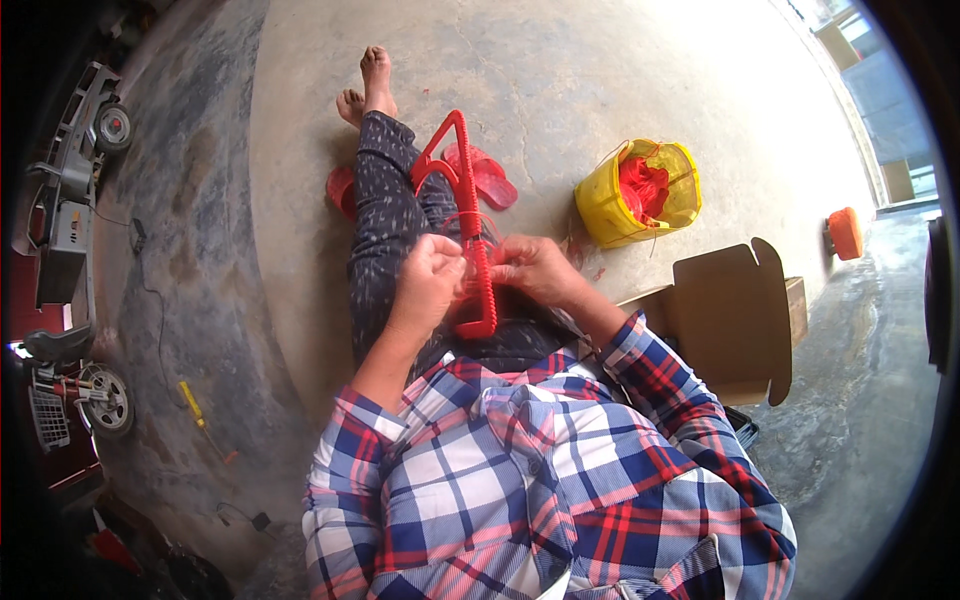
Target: The person weaves red string around sections of a plastic frame by hand, trims the string with scissors, and combines the pieces to wrap the full frame before setting it on the ground.
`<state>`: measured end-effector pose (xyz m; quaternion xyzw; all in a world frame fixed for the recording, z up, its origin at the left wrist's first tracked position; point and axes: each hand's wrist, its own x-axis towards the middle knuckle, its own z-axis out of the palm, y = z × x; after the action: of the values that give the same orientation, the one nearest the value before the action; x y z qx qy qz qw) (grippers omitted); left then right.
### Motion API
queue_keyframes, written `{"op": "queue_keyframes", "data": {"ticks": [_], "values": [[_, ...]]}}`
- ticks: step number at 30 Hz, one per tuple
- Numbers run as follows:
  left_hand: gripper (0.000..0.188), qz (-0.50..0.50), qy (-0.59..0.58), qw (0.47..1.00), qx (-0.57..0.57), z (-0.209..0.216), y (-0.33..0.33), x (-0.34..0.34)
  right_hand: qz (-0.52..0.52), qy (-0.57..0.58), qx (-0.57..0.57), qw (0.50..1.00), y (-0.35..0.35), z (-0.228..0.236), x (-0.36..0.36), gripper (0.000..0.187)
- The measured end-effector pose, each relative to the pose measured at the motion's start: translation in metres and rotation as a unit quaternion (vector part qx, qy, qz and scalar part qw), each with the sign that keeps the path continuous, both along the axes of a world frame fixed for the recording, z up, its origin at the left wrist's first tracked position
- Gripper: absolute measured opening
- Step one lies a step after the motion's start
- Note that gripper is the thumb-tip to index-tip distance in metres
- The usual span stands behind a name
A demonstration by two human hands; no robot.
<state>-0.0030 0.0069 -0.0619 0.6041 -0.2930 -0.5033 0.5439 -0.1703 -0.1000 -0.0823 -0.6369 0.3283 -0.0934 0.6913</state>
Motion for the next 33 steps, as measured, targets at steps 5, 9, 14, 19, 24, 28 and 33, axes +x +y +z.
{"op": "queue_keyframes", "data": {"ticks": [5,9,14,19,24,28,33], "values": [[0.037,0.104,-0.001,0.995,0.002,-0.014,-0.015,0.008,-0.163,-0.108,-0.048,0.980,-0.051,0.030,-0.020,0.009],[0.049,0.119,-0.168,0.977,-0.049,0.004,-0.026,-0.005,-0.188,-0.089,-0.211,0.955,-0.049,0.057,-0.015,0.009],[0.049,0.097,-0.144,0.982,-0.079,0.009,-0.030,-0.003,-0.209,-0.298,0.210,0.907,-0.027,0.089,-0.005,0.014],[0.049,0.091,0.112,0.989,-0.017,0.000,-0.027,-0.001,-0.153,-0.382,0.319,0.854,-0.027,0.090,-0.007,0.015],[0.040,0.058,0.245,0.968,-0.006,-0.009,-0.027,-0.004,-0.140,-0.338,0.239,0.899,-0.038,0.089,-0.017,0.013],[0.035,0.043,0.303,0.952,0.001,-0.014,-0.028,-0.004,-0.243,-0.400,0.061,0.882,-0.052,0.130,-0.039,0.020],[0.034,0.044,0.314,0.948,0.008,-0.014,-0.027,-0.004,-0.372,-0.478,-0.003,0.796,-0.102,0.160,-0.115,0.016]]}}
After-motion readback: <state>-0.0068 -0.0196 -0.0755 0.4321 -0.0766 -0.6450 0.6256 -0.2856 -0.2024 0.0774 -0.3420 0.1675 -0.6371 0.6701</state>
